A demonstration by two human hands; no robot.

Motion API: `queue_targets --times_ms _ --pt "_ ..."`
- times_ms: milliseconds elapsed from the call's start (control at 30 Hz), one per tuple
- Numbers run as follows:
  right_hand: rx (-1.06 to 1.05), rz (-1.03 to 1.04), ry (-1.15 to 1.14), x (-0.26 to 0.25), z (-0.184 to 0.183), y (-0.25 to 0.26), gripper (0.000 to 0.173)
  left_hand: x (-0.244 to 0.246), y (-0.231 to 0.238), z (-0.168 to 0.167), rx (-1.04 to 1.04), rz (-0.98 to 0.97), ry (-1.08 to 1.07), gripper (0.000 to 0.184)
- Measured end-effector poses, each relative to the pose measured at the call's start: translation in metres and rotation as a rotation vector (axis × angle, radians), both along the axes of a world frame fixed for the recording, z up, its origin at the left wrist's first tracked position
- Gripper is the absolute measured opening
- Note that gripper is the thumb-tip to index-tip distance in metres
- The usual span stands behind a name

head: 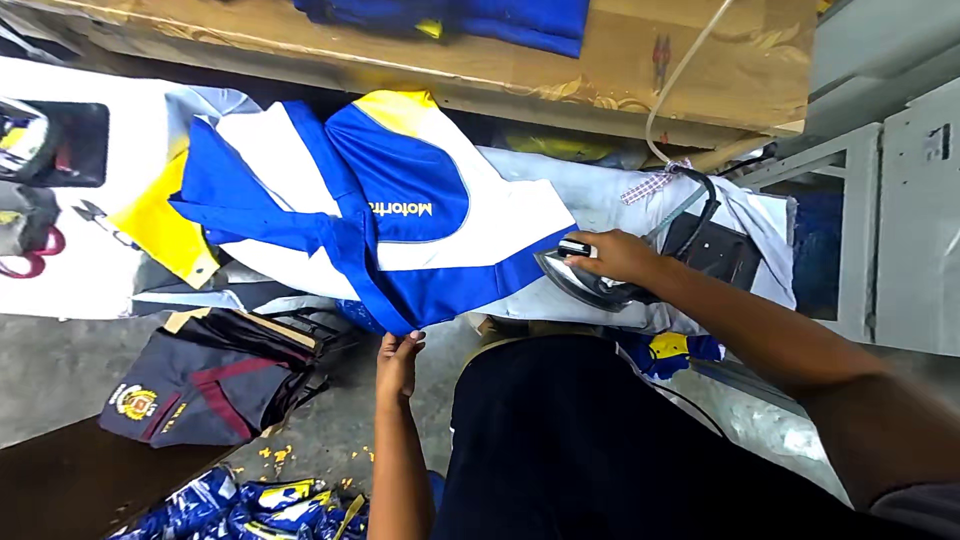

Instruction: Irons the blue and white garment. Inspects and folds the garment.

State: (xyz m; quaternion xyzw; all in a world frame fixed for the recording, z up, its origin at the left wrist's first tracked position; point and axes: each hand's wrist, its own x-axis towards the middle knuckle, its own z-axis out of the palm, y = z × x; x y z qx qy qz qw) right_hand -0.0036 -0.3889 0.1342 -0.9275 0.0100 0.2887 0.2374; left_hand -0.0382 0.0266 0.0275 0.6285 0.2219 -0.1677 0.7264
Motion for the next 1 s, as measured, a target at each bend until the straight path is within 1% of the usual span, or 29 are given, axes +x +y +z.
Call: queue_targets --times_ms 133,233,300,367,467,567,633,767,800,833,900,933,1000 --pt "0.001 -0.055 0.035 -0.04 0.033 -0.053 0.053 0.0 -0.004 0.002 -0.044 0.033 0.021 0.019" --pt "-0.088 -0.096 -0.041 -0.069 0.048 -0.099 0.047 0.007 -0.012 0.009 -0.052 0.079 0.038 0.021" --pt "-0.135 -0.113 -0.159 -0.087 0.042 -0.131 0.041 0.009 -0.015 0.01 -0.029 0.147 0.064 0.022" --pt "-0.198 -0.151 -0.234 -0.096 0.039 -0.156 0.044 0.011 -0.021 0.007 -0.008 0.218 0.07 0.022" --pt "-0.29 -0.269 -0.218 -0.1 0.034 -0.184 0.048 0.01 -0.034 0.006 0.016 0.299 0.051 0.022" --pt "-0.342 -0.331 -0.177 -0.097 0.02 -0.206 0.053 0.007 -0.041 0.012 0.039 0.371 0.045 0.022" --pt "-0.337 -0.357 -0.171 -0.096 0.005 -0.217 0.058 0.007 -0.045 0.017 0.054 0.405 0.031 0.023" --pt "-0.308 -0.35 -0.225 -0.103 -0.021 -0.232 0.08 0.002 -0.051 0.02 0.037 0.445 0.02 0.03" --pt "-0.296 -0.357 -0.231 -0.104 -0.026 -0.235 0.083 0.003 -0.053 0.02 0.052 0.459 0.028 0.033" --pt "-0.284 -0.355 -0.234 -0.105 -0.027 -0.236 0.084 0.004 -0.054 0.019 0.091 0.481 0.04 0.034" --pt "-0.266 -0.344 -0.234 -0.103 -0.022 -0.235 0.077 0.008 -0.055 0.019 0.232 0.506 0.037 0.04" --pt "-0.251 -0.332 -0.251 -0.103 -0.021 -0.236 0.073 0.012 -0.055 0.021 0.318 0.497 0.009 0.042" --pt "-0.214 -0.297 -0.322 -0.106 -0.024 -0.239 0.072 0.019 -0.049 0.027 0.469 0.46 -0.043 0.044"
